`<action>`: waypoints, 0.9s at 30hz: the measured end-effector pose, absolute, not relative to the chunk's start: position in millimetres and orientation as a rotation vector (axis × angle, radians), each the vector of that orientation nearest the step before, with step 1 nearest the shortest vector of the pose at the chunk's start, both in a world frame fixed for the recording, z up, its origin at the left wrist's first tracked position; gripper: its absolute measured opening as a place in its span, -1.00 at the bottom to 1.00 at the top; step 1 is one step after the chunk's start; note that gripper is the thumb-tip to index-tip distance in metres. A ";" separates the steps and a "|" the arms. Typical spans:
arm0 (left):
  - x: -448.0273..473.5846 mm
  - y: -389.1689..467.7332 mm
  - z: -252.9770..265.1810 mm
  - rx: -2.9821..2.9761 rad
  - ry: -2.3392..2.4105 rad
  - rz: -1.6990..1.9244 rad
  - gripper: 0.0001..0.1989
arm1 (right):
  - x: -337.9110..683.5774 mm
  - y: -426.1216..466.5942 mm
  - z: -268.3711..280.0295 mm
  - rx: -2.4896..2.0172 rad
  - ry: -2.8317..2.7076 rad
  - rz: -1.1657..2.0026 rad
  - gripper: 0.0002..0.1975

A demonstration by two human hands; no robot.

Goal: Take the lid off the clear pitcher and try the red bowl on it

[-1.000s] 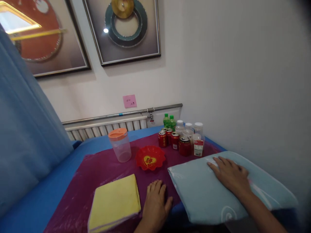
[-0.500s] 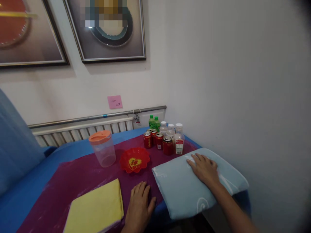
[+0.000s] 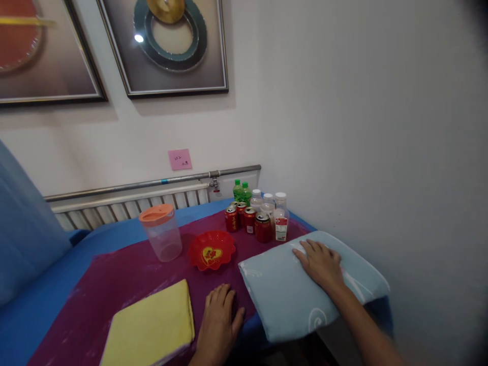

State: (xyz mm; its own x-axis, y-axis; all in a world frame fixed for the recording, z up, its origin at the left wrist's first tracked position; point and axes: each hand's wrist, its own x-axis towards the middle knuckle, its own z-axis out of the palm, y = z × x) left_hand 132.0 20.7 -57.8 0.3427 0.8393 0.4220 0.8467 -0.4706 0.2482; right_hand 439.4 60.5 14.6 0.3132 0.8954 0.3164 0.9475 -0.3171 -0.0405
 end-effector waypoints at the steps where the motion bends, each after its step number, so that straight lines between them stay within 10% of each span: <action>1: 132.1 20.5 -58.3 -2.559 -1.607 -0.805 -0.62 | 439.5 60.7 14.7 -2.362 -1.687 -0.347 -0.53; 27: 100.3 61.2 -20.8 -2.009 -2.502 -1.893 -0.69 | 438.3 59.8 16.5 -2.352 -1.707 -0.373 -0.51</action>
State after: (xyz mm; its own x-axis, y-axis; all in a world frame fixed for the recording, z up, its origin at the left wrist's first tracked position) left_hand 100.3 61.2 -20.8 -0.3009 0.9444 0.1323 0.3841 -0.0070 0.9233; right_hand 438.3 59.8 16.5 0.2967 0.8981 0.3246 0.9516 -0.3064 -0.0221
